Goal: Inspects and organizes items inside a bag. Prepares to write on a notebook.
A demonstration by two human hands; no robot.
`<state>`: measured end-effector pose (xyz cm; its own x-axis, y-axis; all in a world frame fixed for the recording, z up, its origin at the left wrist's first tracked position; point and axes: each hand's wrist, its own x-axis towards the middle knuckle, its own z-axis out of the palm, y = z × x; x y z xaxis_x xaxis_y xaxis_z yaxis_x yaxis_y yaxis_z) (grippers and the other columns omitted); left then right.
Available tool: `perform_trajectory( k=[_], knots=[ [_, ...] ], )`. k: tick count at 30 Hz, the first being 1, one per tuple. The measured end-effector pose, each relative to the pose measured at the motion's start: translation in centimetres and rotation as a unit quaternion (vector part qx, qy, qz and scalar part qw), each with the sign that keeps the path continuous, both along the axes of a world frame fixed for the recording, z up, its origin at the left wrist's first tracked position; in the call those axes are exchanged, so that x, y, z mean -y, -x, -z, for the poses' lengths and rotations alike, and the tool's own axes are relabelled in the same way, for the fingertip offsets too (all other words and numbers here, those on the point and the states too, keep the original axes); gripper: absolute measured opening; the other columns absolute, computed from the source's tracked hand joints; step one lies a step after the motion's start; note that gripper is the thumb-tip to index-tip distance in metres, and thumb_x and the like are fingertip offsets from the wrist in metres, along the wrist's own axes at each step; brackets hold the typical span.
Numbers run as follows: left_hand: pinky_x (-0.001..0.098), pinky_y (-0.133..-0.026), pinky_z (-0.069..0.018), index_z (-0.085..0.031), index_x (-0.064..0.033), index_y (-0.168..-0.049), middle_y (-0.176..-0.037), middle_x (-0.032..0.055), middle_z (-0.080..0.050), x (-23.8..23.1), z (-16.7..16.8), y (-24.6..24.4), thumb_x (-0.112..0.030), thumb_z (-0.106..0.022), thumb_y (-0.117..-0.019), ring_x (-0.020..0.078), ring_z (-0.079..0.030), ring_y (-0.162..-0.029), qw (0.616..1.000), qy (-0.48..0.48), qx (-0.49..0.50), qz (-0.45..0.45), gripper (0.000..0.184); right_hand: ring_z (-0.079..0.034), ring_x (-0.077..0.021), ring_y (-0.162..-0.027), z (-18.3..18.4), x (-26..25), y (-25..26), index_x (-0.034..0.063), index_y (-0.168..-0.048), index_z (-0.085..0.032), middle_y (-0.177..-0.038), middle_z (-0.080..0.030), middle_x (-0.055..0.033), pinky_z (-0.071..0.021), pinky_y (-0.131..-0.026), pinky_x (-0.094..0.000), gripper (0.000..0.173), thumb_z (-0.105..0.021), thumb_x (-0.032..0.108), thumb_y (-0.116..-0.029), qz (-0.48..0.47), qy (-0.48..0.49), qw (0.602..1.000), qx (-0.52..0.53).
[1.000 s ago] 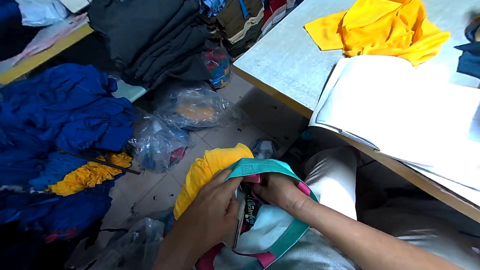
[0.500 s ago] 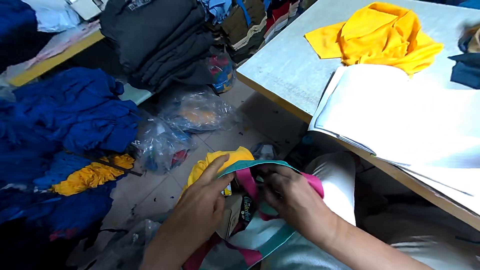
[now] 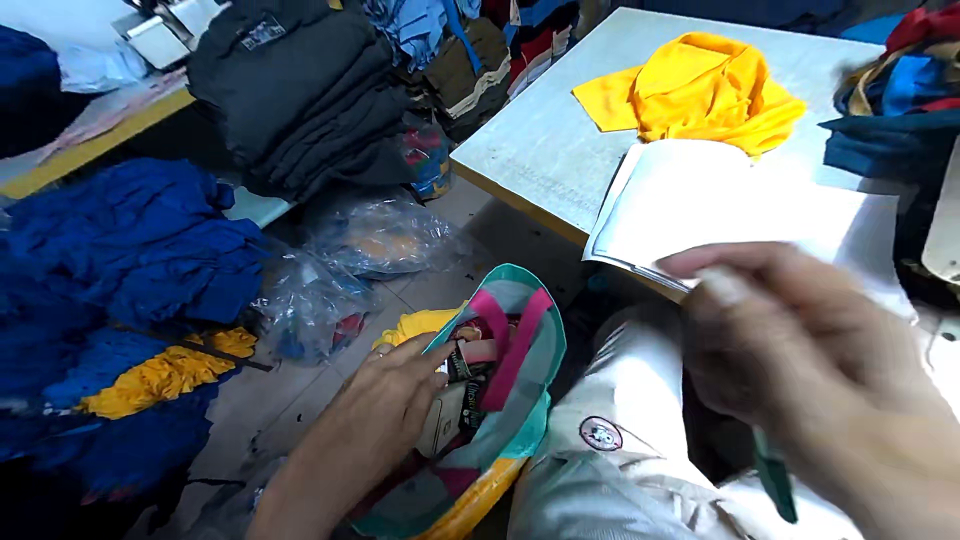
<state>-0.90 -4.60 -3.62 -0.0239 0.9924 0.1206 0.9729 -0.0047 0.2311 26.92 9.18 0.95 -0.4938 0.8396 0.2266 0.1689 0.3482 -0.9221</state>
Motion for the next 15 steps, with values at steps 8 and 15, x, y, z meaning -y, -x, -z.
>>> perform_trajectory(
  k=[8, 15],
  knots=[
    [0.0592, -0.078, -0.0588, -0.074, -0.014, -0.127, -0.102, 0.0144, -0.076, 2.4, -0.4, 0.2, 0.007, -0.06, -0.0905, 0.0371, -0.074, -0.089, 0.996, 0.052, -0.032, -0.061, 0.044, -0.067, -0.0253, -0.075, 7.0, -2.1, 6.4, 0.0028, -0.108, -0.07, -0.083, -0.068, -0.0122, -0.0547, -0.07, -0.0474, 0.025, -0.067, 0.026, -0.0987, -0.1, 0.138, 0.942, 0.289],
    [0.063, -0.084, -0.0522, -0.079, -0.0136, -0.111, -0.112, 0.0118, -0.075, -2.2, -4.2, 4.7, 0.001, -0.045, -0.0964, 0.0311, -0.071, -0.103, 0.976, -0.088, 0.049, -0.191, 0.04, -0.055, -0.0086, -0.054, 3.4, -2.3, 3.5, 0.0135, -0.1, -0.064, -0.066, -0.058, 0.0008, -0.0468, -0.049, -0.0294, 0.006, -0.059, 0.012, -0.0973, -0.057, -0.011, 0.981, 0.186]
  ],
)
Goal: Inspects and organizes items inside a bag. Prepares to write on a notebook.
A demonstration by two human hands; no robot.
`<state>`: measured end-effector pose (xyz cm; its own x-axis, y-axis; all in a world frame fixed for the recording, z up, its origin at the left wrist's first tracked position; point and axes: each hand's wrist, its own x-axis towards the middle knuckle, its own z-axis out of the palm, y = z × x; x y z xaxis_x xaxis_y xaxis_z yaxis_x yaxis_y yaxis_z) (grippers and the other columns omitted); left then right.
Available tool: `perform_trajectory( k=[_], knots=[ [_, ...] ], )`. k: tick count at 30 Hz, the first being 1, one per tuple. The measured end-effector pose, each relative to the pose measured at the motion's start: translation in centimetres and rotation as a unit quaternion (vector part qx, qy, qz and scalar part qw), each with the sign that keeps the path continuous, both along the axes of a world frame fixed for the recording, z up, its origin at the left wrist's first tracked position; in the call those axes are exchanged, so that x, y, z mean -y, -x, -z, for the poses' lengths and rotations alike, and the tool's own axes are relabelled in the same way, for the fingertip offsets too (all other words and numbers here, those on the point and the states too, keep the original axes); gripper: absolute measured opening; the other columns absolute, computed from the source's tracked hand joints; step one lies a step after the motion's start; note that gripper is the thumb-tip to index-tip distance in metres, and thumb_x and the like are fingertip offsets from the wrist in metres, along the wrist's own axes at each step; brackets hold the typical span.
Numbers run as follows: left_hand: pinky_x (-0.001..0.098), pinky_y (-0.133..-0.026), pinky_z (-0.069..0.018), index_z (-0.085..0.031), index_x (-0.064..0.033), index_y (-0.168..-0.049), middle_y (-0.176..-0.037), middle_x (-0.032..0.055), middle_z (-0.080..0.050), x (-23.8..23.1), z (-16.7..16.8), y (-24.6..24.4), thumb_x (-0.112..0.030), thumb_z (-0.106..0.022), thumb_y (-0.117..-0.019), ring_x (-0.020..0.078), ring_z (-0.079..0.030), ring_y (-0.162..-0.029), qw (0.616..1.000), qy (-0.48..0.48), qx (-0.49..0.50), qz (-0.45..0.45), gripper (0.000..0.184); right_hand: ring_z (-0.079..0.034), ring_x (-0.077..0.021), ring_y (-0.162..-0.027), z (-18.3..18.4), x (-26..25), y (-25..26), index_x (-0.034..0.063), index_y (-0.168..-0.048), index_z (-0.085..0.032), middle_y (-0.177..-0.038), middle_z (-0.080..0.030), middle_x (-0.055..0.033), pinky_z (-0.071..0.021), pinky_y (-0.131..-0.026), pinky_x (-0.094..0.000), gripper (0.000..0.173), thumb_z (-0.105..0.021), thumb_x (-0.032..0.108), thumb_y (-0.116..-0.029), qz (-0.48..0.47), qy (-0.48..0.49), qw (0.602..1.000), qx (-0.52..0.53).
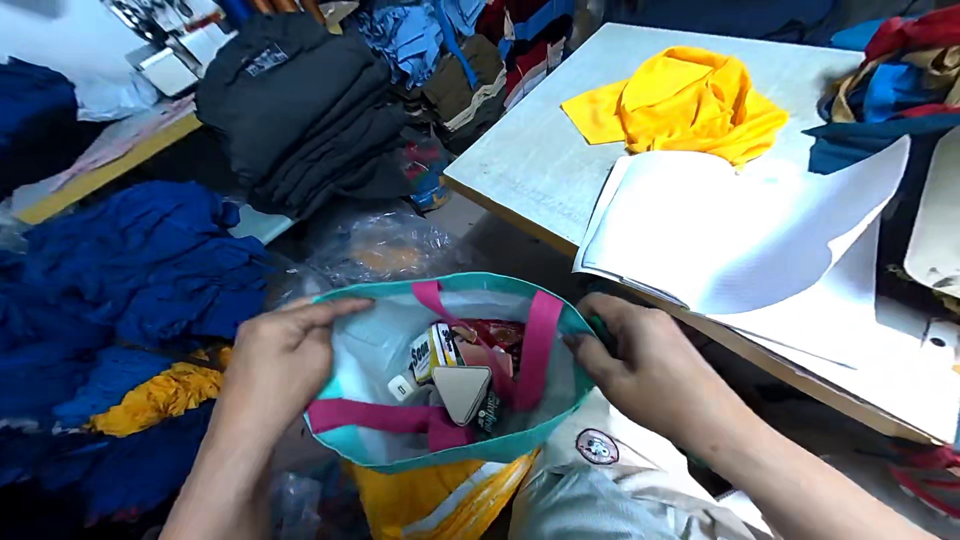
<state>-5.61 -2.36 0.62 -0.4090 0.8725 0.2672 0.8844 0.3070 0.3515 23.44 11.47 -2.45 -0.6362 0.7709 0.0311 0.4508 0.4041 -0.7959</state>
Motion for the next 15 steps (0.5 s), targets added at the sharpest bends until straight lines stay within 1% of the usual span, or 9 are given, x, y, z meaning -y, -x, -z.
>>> perform_trajectory(
  k=[2, 3, 4, 6, 8, 10, 12, 14, 15],
  knots=[
    [0.0568, -0.09, -0.0511, -0.079, -0.0124, -0.11, -0.116, 0.0095, -0.073, -2.5, -0.5, -0.3, 0.0, -0.045, -0.097, 0.0249, -0.068, -0.109, 0.998, -0.037, 0.049, -0.031, 0.039, -0.054, -0.0057, -0.052, -0.8, 0.0, -1.2, 0.0153, -0.12, -0.066, -0.067, -0.061, 0.0037, -0.0479, -0.048, -0.0276, 0.029, -0.06, 0.011, -0.092, 0.012, -0.063, 0.997, -0.037],
    [0.0545, -0.093, -0.0509, -0.079, -0.0115, -0.111, -0.119, 0.0093, -0.073, -3.8, -0.4, -0.5, 0.002, -0.046, -0.0982, 0.0232, -0.067, -0.111, 0.995, -0.044, 0.079, -0.043, 0.038, -0.054, -0.0046, -0.052, -0.9, 0.0, -1.5, 0.0149, -0.122, -0.069, -0.069, -0.062, 0.0049, -0.0475, -0.047, -0.0268, 0.033, -0.06, 0.012, -0.0901, 0.014, -0.096, 0.994, -0.043],
    [0.0521, -0.093, -0.0511, -0.078, -0.0104, -0.111, -0.119, 0.0094, -0.073, -5.0, -0.1, -0.5, 0.003, -0.047, -0.0985, 0.0214, -0.067, -0.11, 0.992, -0.049, 0.108, -0.049, 0.036, -0.051, -0.0025, -0.05, -0.4, -0.1, -1.5, 0.0162, -0.115, -0.072, -0.067, -0.059, 0.0078, -0.0442, -0.044, -0.0243, 0.031, -0.059, 0.015, -0.0862, 0.02, -0.14, 0.989, -0.042],
    [0.0456, -0.093, -0.0525, -0.077, -0.0091, -0.113, -0.12, 0.0084, -0.072, -7.2, 1.4, -0.6, 0.005, -0.047, -0.0985, 0.0176, -0.067, -0.108, 0.983, -0.042, 0.171, -0.054, 0.037, -0.05, -0.0035, -0.048, 1.0, -0.3, -1.0, 0.014, -0.104, -0.076, -0.063, -0.058, 0.0071, -0.0425, -0.042, -0.0242, 0.027, -0.059, 0.015, -0.0827, 0.019, -0.179, 0.983, -0.039],
    [0.0369, -0.085, -0.0557, -0.077, -0.0089, -0.114, -0.118, 0.0056, -0.073, -9.3, 3.8, -0.4, 0.005, -0.046, -0.0974, 0.0112, -0.068, -0.098, 0.97, -0.028, 0.238, -0.051, 0.038, -0.057, -0.0107, -0.051, 2.9, -0.5, -0.5, 0.0115, -0.105, -0.074, -0.066, -0.062, 0.0017, -0.0495, -0.047, -0.0314, 0.023, -0.062, 0.01, -0.0856, 0.007, -0.171, 0.985, -0.011],
    [0.0349, -0.079, -0.0586, -0.075, -0.0075, -0.116, -0.115, 0.0059, -0.074, -11.0, 6.8, -0.5, 0.005, -0.044, -0.0982, 0.01, -0.07, -0.09, 0.954, -0.011, 0.296, -0.042, 0.038, -0.064, -0.0203, -0.056, 5.7, -0.8, -0.2, 0.0084, -0.11, -0.073, -0.07, -0.066, -0.0046, -0.0541, -0.052, -0.0416, 0.024, -0.063, 0.007, -0.0886, 0.001, -0.138, 0.99, 0.033],
    [0.039, -0.084, -0.0592, -0.074, -0.0033, -0.115, -0.117, 0.0098, -0.073, -12.8, 10.1, -0.8, 0.006, -0.043, -0.0994, 0.0144, -0.071, -0.095, 0.953, 0.006, 0.304, -0.007, 0.036, -0.068, -0.0281, -0.063, 8.1, -1.6, -0.3, 0.0047, -0.119, -0.069, -0.074, -0.068, -0.0106, -0.0564, -0.058, -0.0497, 0.025, -0.063, 0.009, -0.0947, 0.005, -0.066, 0.994, 0.088],
    [0.048, -0.104, -0.0508, -0.074, 0.0036, -0.111, -0.13, 0.0174, -0.068, -14.2, 13.2, -1.7, 0.009, -0.043, -0.0985, 0.0263, -0.066, -0.119, 0.96, 0.051, 0.267, 0.058, 0.034, -0.07, -0.0313, -0.073, 9.0, -2.3, -0.9, 0.002, -0.122, -0.065, -0.082, -0.07, -0.0141, -0.058, -0.069, -0.0537, 0.029, -0.065, 0.02, -0.0997, 0.002, 0.022, 0.989, 0.147],
    [0.0511, -0.107, -0.0474, -0.074, 0.0062, -0.11, -0.131, 0.0208, -0.067, -14.7, 14.6, -2.5, 0.01, -0.044, -0.0976, 0.0314, -0.064, -0.123, 0.961, 0.084, 0.248, 0.09, 0.032, -0.07, -0.0295, -0.074, 9.2, -2.7, -1.5, 0.0015, -0.118, -0.066, -0.083, -0.069, -0.0127, -0.0579, -0.071, -0.0524, 0.031, -0.067, 0.026, -0.0988, -0.004, 0.037, 0.986, 0.16]
  ],
)
